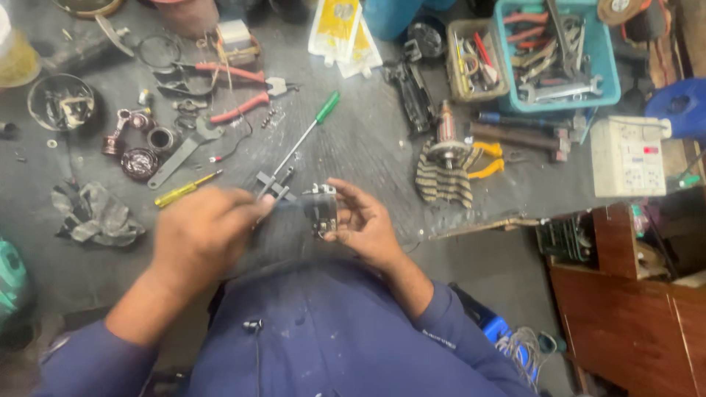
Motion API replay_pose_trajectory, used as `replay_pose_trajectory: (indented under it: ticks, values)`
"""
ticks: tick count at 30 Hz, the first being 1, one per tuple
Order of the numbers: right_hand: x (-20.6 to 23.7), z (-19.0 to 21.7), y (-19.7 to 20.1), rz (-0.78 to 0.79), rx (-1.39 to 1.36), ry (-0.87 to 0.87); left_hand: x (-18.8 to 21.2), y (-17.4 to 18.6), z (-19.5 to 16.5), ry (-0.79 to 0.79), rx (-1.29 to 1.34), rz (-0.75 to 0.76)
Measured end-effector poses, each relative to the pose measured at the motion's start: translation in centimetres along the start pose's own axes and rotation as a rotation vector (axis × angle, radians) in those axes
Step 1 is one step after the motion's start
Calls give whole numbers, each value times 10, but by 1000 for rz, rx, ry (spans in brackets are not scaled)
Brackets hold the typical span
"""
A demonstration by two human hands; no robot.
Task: The person fits a bearing into a wheel hub, dips their finger into a tub of red grease and applies it, then uses a bearing press tool to press the hub assembly together, tightening it with a screwdriver and wiping parts with a cloth.
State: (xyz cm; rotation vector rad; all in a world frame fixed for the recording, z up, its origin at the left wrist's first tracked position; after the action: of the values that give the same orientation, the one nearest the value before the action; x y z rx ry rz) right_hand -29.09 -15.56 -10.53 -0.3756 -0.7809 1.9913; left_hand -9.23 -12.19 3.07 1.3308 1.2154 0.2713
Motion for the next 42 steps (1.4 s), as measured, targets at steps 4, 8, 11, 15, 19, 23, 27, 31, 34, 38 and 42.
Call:
replay_pose_trajectory:
  ticks: [4, 8, 11, 15, 19, 23, 27, 31, 34, 38, 42]
  values:
    - [0, -5, 3, -50, 226, -55, -3, 0, -1, 7, 67, -22]
    - [3, -5, 7, -95, 136, -74, -2, 0, -5, -26, 41, 8]
    - [5, -2, 6, -47, 121, -42, 0, 1, 1, 14, 45, 10]
    - [6, -5, 8, -69, 137, -76, 1, 2, -1, -95, 52, -5]
    - [6, -3, 2, -21, 130, -48, 2, 4, 3, -50, 36, -34]
    - [5, -1, -2, -15, 153, -43, -1, 7, -3, -102, 17, -1]
    - [5, -5, 0, -81, 238, -121, -6, 14, -8, -136, 24, -2]
    - [6, -1, -10, -11, 188, -50, -6, 18, 5, 48, -25, 8]
    - [9, -5, -8, -68, 148, -94, 2, 17, -11, -192, 50, -10]
    - [15, -10, -14, -65, 194, -100, 13, 15, 4, -60, 55, -15]
    - [18, -16, -17, -82, 180, -96, 24, 11, 16, -11, 88, -21]
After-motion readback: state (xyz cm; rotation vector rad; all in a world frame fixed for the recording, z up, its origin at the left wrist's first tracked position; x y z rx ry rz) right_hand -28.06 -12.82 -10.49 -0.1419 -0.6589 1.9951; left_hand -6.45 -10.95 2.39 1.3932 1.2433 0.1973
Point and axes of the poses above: each hand's wrist, its own x-axis away from the middle knuckle, its own y-axis out of the back of the hand, z = x × y, the point moved 7 cm from there along -x, towards the middle knuckle, and after that the axes turned 6 degrees about -x, right-handed, at the moved point
